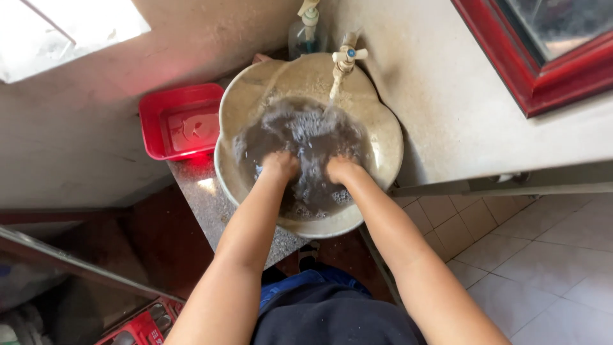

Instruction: The person washes a dark, textured cloth by hand in a large basin filled with soapy water. They repeatedly scoop water from the basin using a red plastic container and pour it into the toilet, then return to scrubbing and rinsing the cloth under the running tap.

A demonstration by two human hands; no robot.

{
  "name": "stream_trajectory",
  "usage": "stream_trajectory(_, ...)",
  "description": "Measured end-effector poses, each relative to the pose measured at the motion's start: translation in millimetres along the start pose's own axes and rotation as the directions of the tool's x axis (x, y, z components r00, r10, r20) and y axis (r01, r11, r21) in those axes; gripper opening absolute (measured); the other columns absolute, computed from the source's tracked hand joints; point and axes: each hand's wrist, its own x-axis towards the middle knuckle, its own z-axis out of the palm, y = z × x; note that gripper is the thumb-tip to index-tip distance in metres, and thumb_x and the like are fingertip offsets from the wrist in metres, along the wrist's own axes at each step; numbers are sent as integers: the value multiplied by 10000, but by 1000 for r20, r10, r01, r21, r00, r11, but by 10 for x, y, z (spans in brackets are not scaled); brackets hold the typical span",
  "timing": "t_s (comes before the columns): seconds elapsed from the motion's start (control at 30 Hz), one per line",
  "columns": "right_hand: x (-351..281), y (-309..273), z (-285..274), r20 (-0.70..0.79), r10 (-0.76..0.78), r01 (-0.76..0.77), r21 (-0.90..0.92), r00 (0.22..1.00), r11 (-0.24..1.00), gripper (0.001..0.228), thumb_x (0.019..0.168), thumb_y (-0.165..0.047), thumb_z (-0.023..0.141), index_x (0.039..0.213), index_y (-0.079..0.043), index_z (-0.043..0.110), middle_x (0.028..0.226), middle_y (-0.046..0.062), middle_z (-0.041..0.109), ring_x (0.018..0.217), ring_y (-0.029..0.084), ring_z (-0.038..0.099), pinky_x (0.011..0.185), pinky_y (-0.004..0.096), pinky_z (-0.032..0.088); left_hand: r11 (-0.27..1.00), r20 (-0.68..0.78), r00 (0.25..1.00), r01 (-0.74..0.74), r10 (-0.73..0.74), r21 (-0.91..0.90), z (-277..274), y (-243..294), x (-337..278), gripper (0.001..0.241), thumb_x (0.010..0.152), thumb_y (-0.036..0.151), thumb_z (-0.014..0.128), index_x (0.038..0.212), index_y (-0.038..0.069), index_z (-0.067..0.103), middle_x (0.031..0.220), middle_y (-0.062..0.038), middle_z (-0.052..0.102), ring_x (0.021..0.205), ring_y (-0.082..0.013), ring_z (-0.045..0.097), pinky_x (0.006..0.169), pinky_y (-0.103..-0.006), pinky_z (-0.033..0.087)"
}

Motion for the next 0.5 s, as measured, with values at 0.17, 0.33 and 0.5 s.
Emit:
stream_trajectory(0.17, -2127, -543, -1090, -217, -371, 279, -362, 903, 890, 365, 904, -134, 568, 1240, -90, 704, 1455, 92, 535, 1412, 338, 352, 1095, 563, 296, 963, 672, 733, 241, -101, -118, -860, -6, 731, 208, 824, 307, 522, 991, 253, 633, 1110, -75, 513, 1042, -337, 475, 842, -526, 330)
stream_trajectory(0.33, -2202, -476, -1084, -456, -480, 471, -143, 749, 871, 484, 798, -295, 683, 1278, -251, 639, 1085, 38, 714, 1070, 306, 613, 896, 458, 540, 859, 972, 225, 508, -71, -55, -2119, -3, 1478, 513, 1019, 550, 355, 1452, 371, 562, 1574, -51, 453, 1483, -287, 381, 1224, -600, 179)
stream_trajectory(0.5, -2662, -654, -1578, -553, -291, 432, 142, 781, 891, 354, 839, -566, 647, 1088, -317, 609, 909, 128, 771, 956, 375, 737, 830, 470, 576, 314, 924, 370, 892, -100, -324, -2990, -12, 1911, 685, 881, 443, 614, 1528, 372, 403, 1453, -213, 564, 1361, -463, 490, 1170, -623, 356)
